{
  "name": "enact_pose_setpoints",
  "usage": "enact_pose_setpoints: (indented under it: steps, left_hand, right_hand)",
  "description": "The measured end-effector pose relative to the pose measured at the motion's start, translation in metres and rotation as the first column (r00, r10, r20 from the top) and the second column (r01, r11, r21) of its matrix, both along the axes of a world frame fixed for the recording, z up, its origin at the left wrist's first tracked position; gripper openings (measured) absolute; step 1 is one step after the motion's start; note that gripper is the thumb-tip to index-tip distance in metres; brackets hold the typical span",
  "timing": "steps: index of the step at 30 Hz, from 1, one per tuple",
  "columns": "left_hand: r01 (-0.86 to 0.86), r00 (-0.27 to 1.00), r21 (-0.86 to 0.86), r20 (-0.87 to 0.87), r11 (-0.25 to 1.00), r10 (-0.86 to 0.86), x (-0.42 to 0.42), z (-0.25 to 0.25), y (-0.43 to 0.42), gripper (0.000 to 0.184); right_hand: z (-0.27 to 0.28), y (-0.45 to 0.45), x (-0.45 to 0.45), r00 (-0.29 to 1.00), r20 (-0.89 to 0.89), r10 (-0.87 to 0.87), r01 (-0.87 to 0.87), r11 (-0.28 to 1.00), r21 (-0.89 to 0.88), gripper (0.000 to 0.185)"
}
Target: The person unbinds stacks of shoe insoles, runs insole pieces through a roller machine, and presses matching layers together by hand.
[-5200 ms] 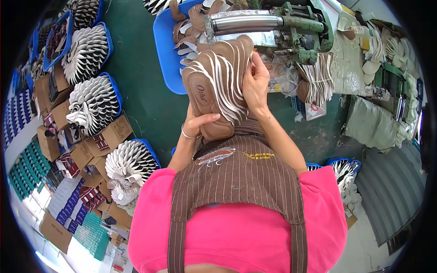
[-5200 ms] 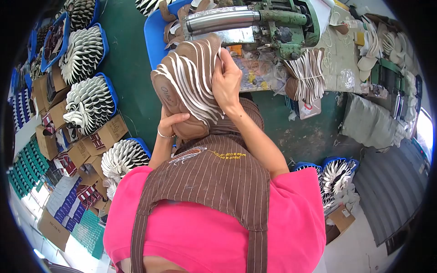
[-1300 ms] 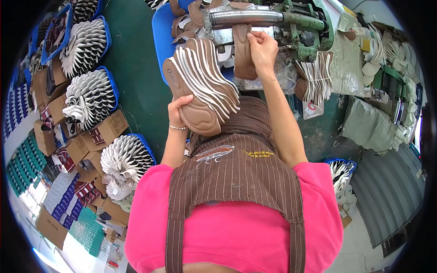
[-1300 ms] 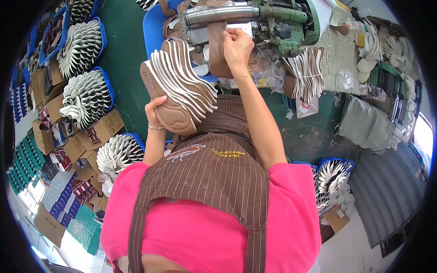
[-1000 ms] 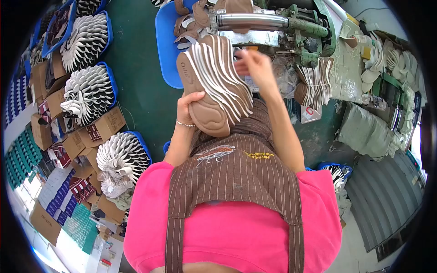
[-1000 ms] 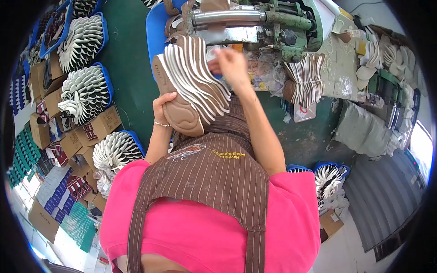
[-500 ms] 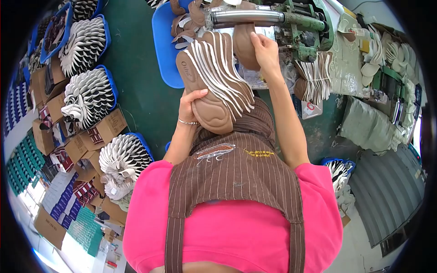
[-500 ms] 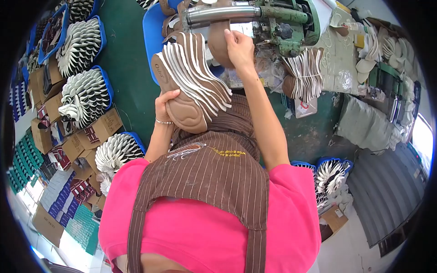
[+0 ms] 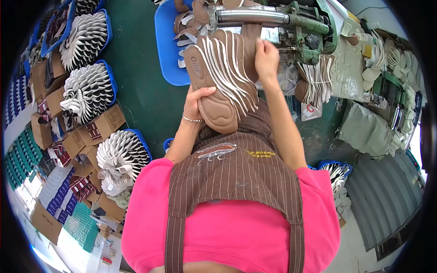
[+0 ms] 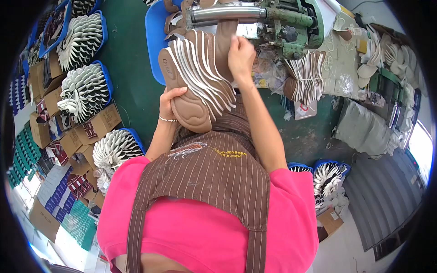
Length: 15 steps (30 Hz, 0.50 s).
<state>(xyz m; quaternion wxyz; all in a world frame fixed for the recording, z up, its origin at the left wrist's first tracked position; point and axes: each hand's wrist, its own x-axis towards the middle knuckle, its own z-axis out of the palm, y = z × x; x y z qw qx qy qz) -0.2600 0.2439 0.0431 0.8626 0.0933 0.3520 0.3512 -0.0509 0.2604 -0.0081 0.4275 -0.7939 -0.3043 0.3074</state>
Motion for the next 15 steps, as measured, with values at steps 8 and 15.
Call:
enact_pose_setpoints:
  steps: [8, 15]
  left_hand:
    - [-0.02, 0.999, 0.02, -0.04, 1.0, 0.021, 0.004, -0.006, 0.004, 0.051]
    - [-0.01, 0.997, 0.027, -0.082, 1.0, 0.012, 0.006, -0.007, -0.002, 0.047]
  right_hand:
    - [0.009, -0.033, -0.021, 0.878, -0.405, 0.255, -0.259, 0.965, 0.046, 0.023]
    - [0.007, 0.007, 0.008, 0.984, -0.156, 0.089, -0.089, 0.996, 0.004, 0.03]
